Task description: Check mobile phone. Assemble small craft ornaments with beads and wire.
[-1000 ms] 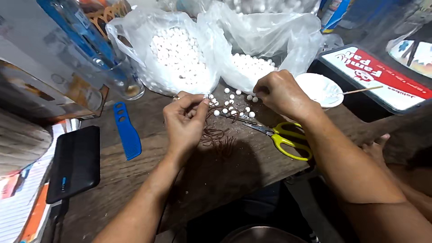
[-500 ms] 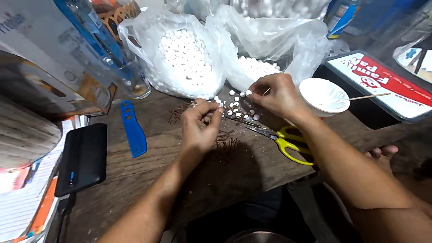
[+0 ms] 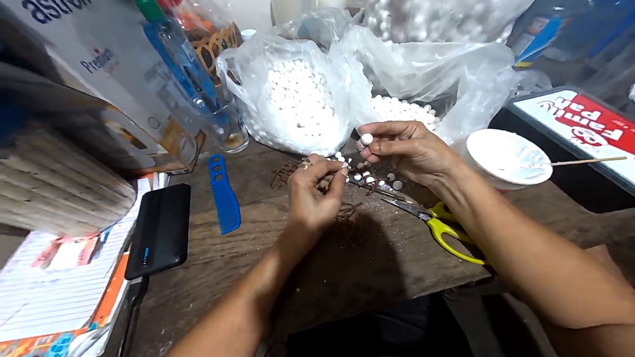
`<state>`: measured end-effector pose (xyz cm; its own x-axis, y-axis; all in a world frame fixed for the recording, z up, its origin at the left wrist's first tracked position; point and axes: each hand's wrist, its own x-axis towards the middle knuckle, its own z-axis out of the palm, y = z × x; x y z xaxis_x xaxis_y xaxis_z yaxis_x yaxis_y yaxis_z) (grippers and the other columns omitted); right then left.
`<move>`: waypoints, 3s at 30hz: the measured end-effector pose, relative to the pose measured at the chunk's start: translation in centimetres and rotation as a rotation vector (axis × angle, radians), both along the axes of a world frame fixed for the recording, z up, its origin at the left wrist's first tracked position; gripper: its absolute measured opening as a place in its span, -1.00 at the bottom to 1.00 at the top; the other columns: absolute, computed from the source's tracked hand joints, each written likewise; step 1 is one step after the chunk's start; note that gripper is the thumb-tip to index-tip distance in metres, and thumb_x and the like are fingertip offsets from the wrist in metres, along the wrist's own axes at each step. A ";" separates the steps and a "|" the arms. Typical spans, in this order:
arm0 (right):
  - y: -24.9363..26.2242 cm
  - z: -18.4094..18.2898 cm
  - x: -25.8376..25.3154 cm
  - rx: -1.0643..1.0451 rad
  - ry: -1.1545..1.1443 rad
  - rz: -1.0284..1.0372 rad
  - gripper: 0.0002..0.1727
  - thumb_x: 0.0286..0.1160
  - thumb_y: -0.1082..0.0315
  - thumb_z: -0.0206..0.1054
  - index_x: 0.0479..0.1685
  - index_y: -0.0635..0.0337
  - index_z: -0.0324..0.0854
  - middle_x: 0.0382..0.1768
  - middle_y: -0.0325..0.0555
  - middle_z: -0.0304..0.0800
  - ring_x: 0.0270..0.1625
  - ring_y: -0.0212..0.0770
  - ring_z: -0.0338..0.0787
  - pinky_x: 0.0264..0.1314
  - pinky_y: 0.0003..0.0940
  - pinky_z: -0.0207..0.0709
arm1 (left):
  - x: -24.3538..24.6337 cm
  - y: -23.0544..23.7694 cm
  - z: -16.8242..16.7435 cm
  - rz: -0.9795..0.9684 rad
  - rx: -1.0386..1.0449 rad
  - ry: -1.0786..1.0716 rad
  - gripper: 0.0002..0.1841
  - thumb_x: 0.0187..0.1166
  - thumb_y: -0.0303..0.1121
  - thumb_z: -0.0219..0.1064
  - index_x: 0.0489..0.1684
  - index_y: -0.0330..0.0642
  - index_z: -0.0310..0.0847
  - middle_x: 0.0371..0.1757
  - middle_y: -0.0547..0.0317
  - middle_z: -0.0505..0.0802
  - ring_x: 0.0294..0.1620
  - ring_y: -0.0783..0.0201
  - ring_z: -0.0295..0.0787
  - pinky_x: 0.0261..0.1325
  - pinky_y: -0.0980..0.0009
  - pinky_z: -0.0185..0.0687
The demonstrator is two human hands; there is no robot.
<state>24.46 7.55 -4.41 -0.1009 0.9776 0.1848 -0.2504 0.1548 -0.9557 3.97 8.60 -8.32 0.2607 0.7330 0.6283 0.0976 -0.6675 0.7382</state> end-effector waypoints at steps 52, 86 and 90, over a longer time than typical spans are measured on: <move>-0.9 -1.0 -1.2 0.158 -0.237 -0.058 -0.75 0.33 0.71 0.34 -0.16 0.23 0.81 -0.32 -0.35 0.91 -0.33 -0.50 0.85 -0.15 -0.55 0.80 | 0.0 -0.2 0.0 -0.052 -0.015 0.046 -0.88 0.52 -0.54 0.30 -0.31 -0.33 0.78 -0.35 0.26 0.74 -0.41 0.67 0.57 -0.34 0.77 0.47; 1.0 -1.7 1.4 0.287 -1.354 -0.247 -0.84 0.52 0.52 0.35 -0.13 0.34 0.86 -0.12 0.23 0.85 0.01 0.25 0.82 0.11 0.26 0.58 | -0.2 -0.1 0.0 -0.032 -0.022 0.102 -0.90 0.54 -0.55 0.33 -0.26 -0.35 0.77 -0.28 0.22 0.76 -0.36 0.68 0.59 -0.29 0.79 0.50; 1.1 -1.8 1.3 0.271 -1.339 -0.254 -0.85 0.46 0.58 0.36 -0.16 0.35 0.85 -0.17 0.22 0.83 -0.03 0.21 0.82 0.08 0.21 0.60 | -0.2 -0.2 -0.1 -0.027 -0.027 0.090 -0.91 0.52 -0.56 0.33 -0.26 -0.37 0.78 -0.27 0.20 0.75 -0.37 0.69 0.58 -0.30 0.81 0.48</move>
